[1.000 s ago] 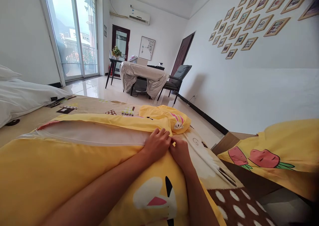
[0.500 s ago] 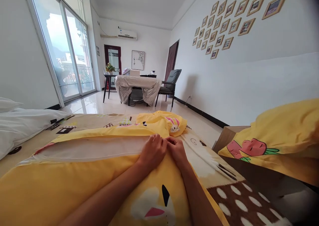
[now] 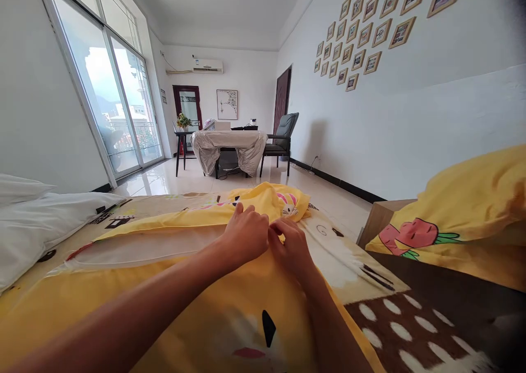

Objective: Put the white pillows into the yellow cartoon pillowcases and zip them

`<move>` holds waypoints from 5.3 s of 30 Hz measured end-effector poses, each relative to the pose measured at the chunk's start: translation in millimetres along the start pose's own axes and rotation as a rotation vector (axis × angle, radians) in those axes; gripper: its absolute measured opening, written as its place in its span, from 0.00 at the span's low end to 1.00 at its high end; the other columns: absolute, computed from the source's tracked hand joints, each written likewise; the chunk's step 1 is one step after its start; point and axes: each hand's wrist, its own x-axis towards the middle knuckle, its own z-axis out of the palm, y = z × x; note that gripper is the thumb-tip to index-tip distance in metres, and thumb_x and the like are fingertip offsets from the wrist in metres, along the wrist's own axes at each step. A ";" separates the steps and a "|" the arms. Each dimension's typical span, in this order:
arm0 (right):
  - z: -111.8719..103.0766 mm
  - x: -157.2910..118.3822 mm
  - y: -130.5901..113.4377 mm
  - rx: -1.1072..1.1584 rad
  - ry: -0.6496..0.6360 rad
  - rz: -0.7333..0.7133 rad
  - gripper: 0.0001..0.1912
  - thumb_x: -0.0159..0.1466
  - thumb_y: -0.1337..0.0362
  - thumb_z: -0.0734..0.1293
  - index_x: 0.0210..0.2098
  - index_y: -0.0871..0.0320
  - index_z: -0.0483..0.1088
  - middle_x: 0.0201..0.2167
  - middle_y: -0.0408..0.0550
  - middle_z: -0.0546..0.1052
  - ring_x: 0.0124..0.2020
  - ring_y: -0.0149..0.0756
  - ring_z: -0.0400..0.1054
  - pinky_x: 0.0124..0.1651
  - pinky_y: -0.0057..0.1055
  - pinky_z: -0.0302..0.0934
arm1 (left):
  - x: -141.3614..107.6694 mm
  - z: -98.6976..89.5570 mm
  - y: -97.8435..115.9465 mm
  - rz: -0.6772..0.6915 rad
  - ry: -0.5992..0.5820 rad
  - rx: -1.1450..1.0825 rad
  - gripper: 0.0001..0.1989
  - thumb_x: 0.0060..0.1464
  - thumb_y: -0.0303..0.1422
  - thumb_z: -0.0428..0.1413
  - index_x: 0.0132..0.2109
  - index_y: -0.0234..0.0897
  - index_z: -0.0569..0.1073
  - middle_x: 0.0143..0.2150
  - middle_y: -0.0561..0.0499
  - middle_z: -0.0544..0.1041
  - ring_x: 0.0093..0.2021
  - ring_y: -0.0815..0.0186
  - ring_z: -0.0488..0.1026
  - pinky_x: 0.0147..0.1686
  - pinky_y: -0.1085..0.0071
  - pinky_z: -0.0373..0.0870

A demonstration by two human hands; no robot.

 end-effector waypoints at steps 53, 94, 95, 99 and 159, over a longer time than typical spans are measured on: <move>6.4 -0.6 21.7 -0.064 -0.050 -0.041 0.08 0.64 0.66 0.59 0.29 0.57 0.66 0.28 0.46 0.72 0.33 0.35 0.64 0.37 0.31 0.55 | -0.2 39.1 -7.5 -0.295 0.156 -0.361 0.10 0.55 0.31 0.46 0.33 0.35 0.70 0.32 0.44 0.74 0.34 0.60 0.71 0.34 0.66 0.63; 11.3 -8.4 -32.5 0.144 -0.091 0.194 0.10 0.61 0.62 0.57 0.24 0.56 0.60 0.17 0.39 0.64 0.19 0.29 0.58 0.24 0.26 0.52 | -84.8 19.0 -4.9 0.022 0.339 0.053 0.09 0.53 0.21 0.45 0.29 0.36 0.64 0.28 0.51 0.68 0.30 0.63 0.63 0.34 0.65 0.60; 9.3 -8.9 -32.5 0.132 -0.099 0.192 0.09 0.60 0.62 0.57 0.25 0.56 0.61 0.16 0.38 0.63 0.18 0.29 0.57 0.23 0.25 0.51 | -88.8 18.4 -7.3 0.009 0.342 0.039 0.09 0.53 0.21 0.45 0.29 0.36 0.64 0.29 0.50 0.69 0.31 0.63 0.64 0.35 0.64 0.60; -3.2 -10.8 -32.0 0.151 -0.198 0.060 0.12 0.61 0.59 0.61 0.42 0.57 0.67 0.20 0.37 0.63 0.21 0.28 0.58 0.26 0.25 0.55 | -106.7 10.2 -16.9 -0.036 0.332 -0.050 0.09 0.56 0.23 0.44 0.30 0.36 0.65 0.29 0.50 0.69 0.31 0.63 0.64 0.35 0.64 0.60; 76.4 -10.1 -154.3 -0.218 -0.330 -0.105 0.13 0.57 0.79 0.60 0.27 0.58 0.70 0.27 0.45 0.73 0.31 0.35 0.64 0.40 0.34 0.49 | -169.0 16.7 -80.1 -0.073 0.645 -0.343 0.08 0.59 0.21 0.45 0.34 0.37 0.63 0.32 0.50 0.70 0.32 0.66 0.65 0.36 0.67 0.61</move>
